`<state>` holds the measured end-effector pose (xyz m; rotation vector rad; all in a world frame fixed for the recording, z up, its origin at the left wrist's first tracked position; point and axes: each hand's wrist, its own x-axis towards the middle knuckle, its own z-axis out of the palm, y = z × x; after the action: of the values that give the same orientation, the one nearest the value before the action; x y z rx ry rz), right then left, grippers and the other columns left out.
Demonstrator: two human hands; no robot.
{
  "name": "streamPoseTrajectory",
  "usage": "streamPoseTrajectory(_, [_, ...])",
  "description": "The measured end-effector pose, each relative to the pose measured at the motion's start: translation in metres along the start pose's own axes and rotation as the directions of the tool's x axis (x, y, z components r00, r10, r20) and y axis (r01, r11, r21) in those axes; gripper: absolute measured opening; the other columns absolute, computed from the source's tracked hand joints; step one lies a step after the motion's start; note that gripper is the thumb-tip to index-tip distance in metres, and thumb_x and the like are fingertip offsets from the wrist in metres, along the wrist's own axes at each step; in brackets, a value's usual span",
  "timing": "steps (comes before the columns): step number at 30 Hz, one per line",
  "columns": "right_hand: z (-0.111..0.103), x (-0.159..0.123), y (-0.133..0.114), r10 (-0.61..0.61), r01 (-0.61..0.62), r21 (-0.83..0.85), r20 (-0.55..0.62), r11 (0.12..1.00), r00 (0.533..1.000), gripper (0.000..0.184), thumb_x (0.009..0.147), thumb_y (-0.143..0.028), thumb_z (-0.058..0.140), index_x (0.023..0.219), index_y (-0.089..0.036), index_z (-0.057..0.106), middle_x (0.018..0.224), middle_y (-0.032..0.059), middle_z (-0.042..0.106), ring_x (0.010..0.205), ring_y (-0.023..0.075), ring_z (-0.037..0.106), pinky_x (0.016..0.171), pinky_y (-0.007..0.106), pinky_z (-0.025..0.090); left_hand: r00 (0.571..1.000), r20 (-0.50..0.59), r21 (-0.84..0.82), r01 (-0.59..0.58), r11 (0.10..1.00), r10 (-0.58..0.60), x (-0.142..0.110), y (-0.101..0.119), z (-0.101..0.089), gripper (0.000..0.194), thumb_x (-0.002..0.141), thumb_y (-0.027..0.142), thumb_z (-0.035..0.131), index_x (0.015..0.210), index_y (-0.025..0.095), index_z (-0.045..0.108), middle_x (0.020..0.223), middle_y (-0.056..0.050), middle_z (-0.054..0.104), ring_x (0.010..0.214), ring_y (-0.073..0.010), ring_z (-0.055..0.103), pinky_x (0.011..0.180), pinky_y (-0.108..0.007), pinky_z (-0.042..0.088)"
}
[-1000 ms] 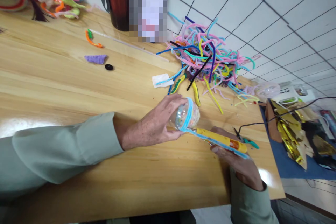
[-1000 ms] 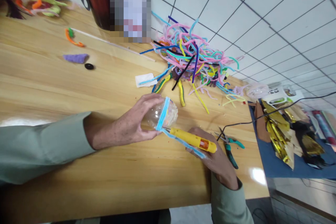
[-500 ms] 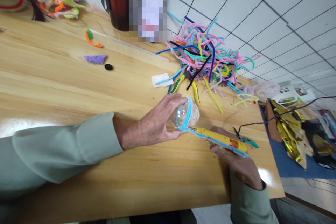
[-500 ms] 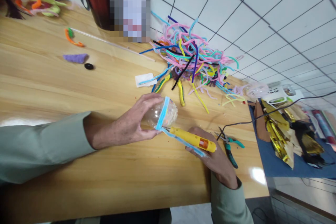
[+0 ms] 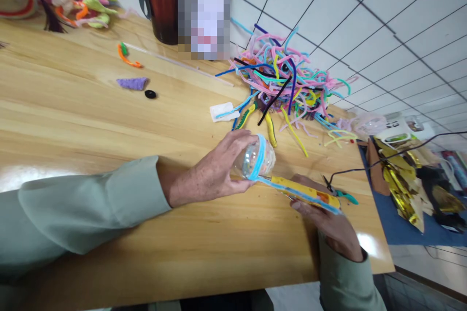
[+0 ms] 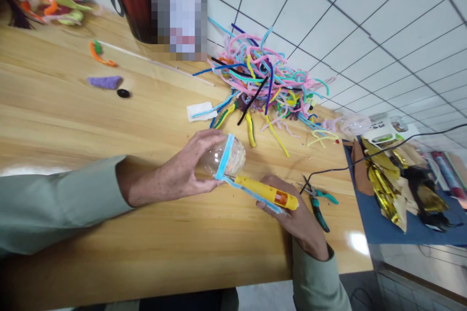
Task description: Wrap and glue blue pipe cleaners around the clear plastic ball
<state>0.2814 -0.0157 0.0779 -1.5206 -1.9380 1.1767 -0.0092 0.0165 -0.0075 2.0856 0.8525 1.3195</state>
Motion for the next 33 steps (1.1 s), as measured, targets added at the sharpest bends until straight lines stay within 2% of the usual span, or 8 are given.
streamPoseTrajectory(6, [-0.002, 0.002, 0.005, -0.02, 0.02, 0.0, -0.007, 1.0, 1.0, 0.042, 0.088, -0.065, 0.082, 0.081, -0.025, 0.072, 0.081, 0.0036, 0.07, 0.073, 0.0225, 0.062, 0.065, 0.034, 0.056, 1.0, -0.01, -0.012, -0.003, 1.0, 0.003, 0.0, 0.0, 0.0, 0.085, 0.091, 0.024, 0.081, 0.161, 0.028, 0.034, 0.154, -0.018, 0.053, 0.152, -0.0376, 0.05, 0.125, -0.064, 0.049])
streamPoseTrajectory(13, [0.0, 0.001, 0.0, -0.018, 0.018, 0.0, 0.006, 1.0, 1.0, 0.044, 0.094, -0.067, 0.074, 0.083, -0.024, 0.07, 0.081, 0.0042, 0.067, 0.072, 0.0213, 0.059, 0.063, 0.033, 0.05, 1.0, -0.008, 0.006, 0.03, 1.0, -0.03, -0.001, 0.002, 0.0, 0.09, 0.089, 0.023, 0.083, 0.162, 0.031, 0.032, 0.156, -0.016, 0.054, 0.152, -0.0384, 0.051, 0.126, -0.065, 0.047])
streamPoseTrajectory(19, [-0.003, 0.004, 0.002, -0.104, 0.106, -0.031, 0.057, 0.994, 0.993, 0.034, 0.099, -0.053, 0.075, 0.085, -0.024, 0.068, 0.082, 0.001, 0.063, 0.073, 0.0185, 0.058, 0.066, 0.031, 0.045, 1.0, -0.012, -0.001, 0.012, 1.0, -0.012, 0.0, 0.001, 0.0, 0.088, 0.09, 0.023, 0.083, 0.162, 0.029, 0.033, 0.155, -0.018, 0.054, 0.152, -0.0385, 0.051, 0.125, -0.065, 0.048])
streamPoseTrajectory(23, [-0.005, 0.004, 0.001, -0.118, 0.121, -0.053, 0.071, 0.991, 0.991, 0.029, 0.102, -0.049, 0.073, 0.087, -0.024, 0.068, 0.082, 0.0001, 0.062, 0.072, 0.0175, 0.057, 0.064, 0.031, 0.043, 1.0, -0.012, 0.0, 0.013, 1.0, -0.013, 0.0, 0.001, 0.0, 0.087, 0.09, 0.023, 0.083, 0.161, 0.027, 0.034, 0.155, -0.019, 0.053, 0.152, -0.0384, 0.051, 0.125, -0.065, 0.048])
streamPoseTrajectory(27, [-0.002, 0.004, 0.0, -0.102, 0.105, -0.054, 0.057, 0.993, 0.993, 0.031, 0.1, -0.051, 0.073, 0.087, -0.024, 0.068, 0.081, 0.0012, 0.063, 0.071, 0.0189, 0.058, 0.065, 0.032, 0.045, 0.999, -0.012, 0.003, 0.03, 1.0, -0.03, -0.001, 0.0, 0.001, 0.09, 0.088, 0.023, 0.084, 0.163, 0.029, 0.033, 0.156, -0.017, 0.053, 0.153, -0.0386, 0.051, 0.126, -0.064, 0.047])
streamPoseTrajectory(33, [0.003, 0.005, 0.017, -0.064, 0.064, 0.092, 0.003, 0.994, 0.998, 0.042, 0.09, -0.065, 0.08, 0.086, -0.024, 0.071, 0.083, 0.0042, 0.069, 0.074, 0.0221, 0.063, 0.067, 0.035, 0.054, 1.0, -0.018, 0.004, 0.001, 1.0, -0.001, 0.0, 0.0, 0.001, 0.088, 0.09, 0.025, 0.083, 0.163, 0.029, 0.033, 0.154, -0.017, 0.054, 0.15, -0.0373, 0.053, 0.125, -0.063, 0.05])
